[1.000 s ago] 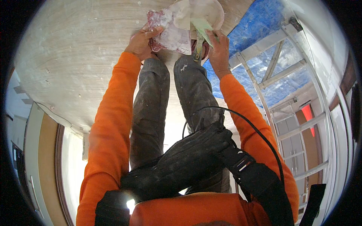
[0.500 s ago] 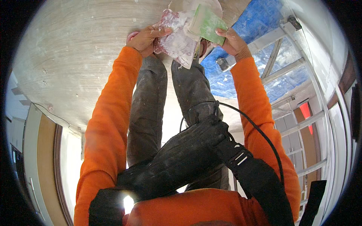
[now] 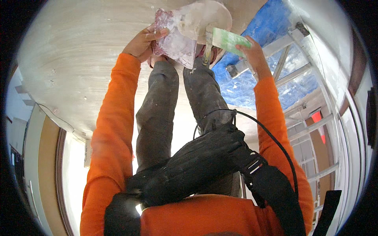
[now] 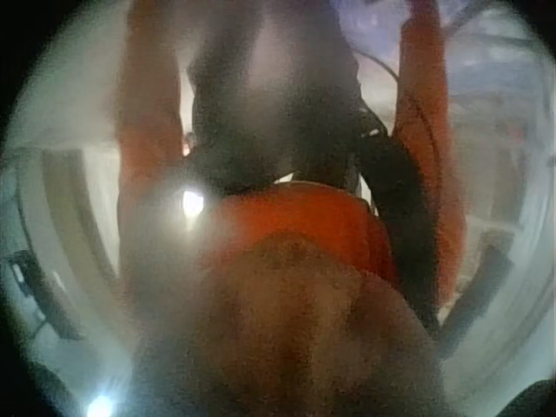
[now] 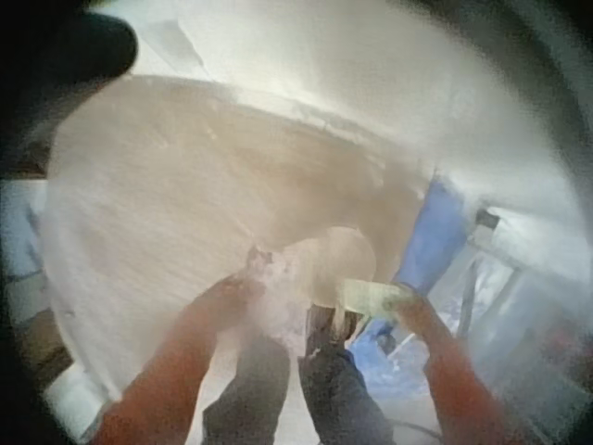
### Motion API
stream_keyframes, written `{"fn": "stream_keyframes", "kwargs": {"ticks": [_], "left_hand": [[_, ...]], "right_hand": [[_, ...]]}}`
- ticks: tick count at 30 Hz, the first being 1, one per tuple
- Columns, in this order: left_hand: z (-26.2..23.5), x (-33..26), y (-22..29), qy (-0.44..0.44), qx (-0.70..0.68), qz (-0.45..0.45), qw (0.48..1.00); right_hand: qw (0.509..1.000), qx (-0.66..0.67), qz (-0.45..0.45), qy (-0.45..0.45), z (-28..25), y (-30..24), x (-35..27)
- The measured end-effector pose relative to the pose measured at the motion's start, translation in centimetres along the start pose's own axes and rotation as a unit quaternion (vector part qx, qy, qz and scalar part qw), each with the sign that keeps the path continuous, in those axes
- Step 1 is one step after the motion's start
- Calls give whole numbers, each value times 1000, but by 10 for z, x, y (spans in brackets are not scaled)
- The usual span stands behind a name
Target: The person applies a white plaster-like substance to a white ceiling with brown trim using a green trowel and a hawk. They repeatedly scoop material from a bucket and spread it along the ceiling seams and panels.
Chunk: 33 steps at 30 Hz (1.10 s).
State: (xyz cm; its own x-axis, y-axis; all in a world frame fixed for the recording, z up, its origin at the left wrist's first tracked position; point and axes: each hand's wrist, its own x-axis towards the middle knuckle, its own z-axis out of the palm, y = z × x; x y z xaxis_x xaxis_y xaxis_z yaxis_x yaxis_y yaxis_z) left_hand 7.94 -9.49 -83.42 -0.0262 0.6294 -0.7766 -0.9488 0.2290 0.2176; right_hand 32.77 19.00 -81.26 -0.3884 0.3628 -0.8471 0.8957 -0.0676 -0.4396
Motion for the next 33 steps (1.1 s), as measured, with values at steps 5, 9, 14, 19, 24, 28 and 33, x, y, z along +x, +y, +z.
{"fn": "stream_keyframes", "kwargs": {"ticks": [5, 9, 14, 19, 24, 28, 33], "left_hand": [[40, -52, 33, 58, 6, 46, 997], [101, -116, 68, 61, -59, 99, 991], [167, -196, 120, 46, -51, 141, 988], [225, -270, 135, 35, -78, 204, 975], [290, -333, 138, 58, -62, 260, 962], [330, -388, 160, 27, -13, 278, 960], [381, -451, 179, -43, -32, 307, 950]], "right_hand": [[964, -150, -132, 174, 2, -108, -116], [872, -215, -402, 178, -3, -209, -203], [806, -333, -452, 188, 7, -293, -269], [777, -403, -461, 147, -23, -337, -358], [815, -332, -451, 148, -92, -343, -422], [973, 24, -229, 18, -143, -395, -485], [912, 327, -236, -72, -164, -403, -535]]}}
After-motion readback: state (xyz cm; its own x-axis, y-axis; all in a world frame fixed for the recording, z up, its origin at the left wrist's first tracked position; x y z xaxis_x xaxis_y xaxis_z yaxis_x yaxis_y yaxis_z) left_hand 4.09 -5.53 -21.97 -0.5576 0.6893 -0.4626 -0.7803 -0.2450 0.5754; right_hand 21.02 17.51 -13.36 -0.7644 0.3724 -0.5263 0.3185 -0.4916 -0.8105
